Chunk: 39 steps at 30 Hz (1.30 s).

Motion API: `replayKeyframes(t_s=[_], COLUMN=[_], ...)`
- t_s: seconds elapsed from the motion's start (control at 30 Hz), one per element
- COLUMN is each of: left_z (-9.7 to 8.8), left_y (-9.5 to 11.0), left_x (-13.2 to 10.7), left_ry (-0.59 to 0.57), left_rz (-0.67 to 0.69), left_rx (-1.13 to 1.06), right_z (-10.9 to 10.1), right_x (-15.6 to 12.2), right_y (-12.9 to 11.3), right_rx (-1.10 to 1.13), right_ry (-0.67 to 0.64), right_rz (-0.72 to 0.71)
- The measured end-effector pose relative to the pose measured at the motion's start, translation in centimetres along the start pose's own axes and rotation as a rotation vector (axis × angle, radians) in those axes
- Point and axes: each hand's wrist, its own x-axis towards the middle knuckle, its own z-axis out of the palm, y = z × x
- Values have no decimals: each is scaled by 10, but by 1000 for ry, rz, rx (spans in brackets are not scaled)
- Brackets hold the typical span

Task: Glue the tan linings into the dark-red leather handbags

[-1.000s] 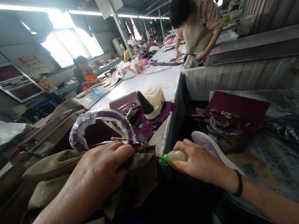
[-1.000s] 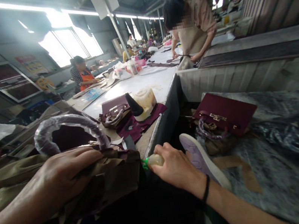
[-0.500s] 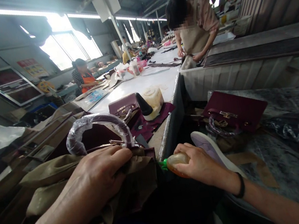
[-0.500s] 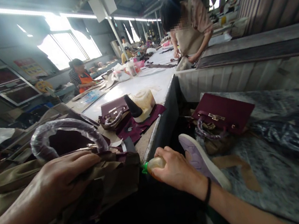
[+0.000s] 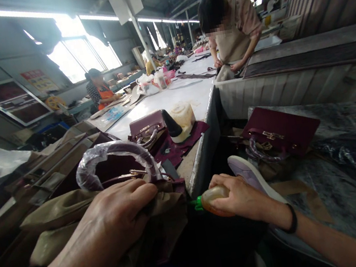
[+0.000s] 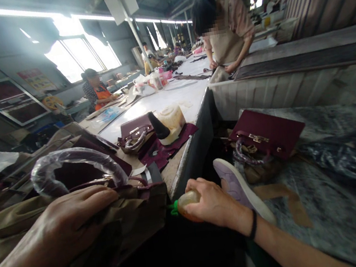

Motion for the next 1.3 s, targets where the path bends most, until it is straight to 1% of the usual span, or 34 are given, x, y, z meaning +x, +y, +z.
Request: replayKeyframes(t_s=[0.1, 0.27, 0.33, 0.4, 0.47, 0.6, 0.67, 0.97, 1.07, 1.17, 1.2, 1.3], left_z=[-5, -9, -7, -3, 1, 6, 7, 9, 9, 9, 9, 9], left_y=[5, 12, 13, 12, 10, 8, 8, 11, 13, 15, 15, 17], left_x=[1, 2, -1, -8, -16, -31, -35, -40, -38, -34, -33, -32], left_ry=[44, 127, 153, 178, 201, 189, 178, 154, 165, 167, 170, 166], left_rz=[49, 117, 149, 146, 130, 138, 135, 115, 122, 123, 118, 121], left_rx=[-3, 27, 44, 57, 56, 91, 99, 34, 36, 28, 21, 3], right_z=[-2, -1, 0, 1, -1, -5, -7, -22, -24, -22, -21, -19], right_x=[2, 6, 4, 2, 2, 9, 12, 0, 3, 5, 5, 3], right_y=[2, 8, 10, 11, 11, 12, 14, 28, 35, 40, 41, 41], right_rx=[44, 125, 154, 184, 220, 249, 257, 366, 306, 253, 255, 279], right_ry=[-58, -31, -63, -99, -105, -18, -2, -129, -71, -10, -14, -81], right_rz=[31, 88, 100, 116, 134, 137, 123, 106, 95, 87, 80, 99])
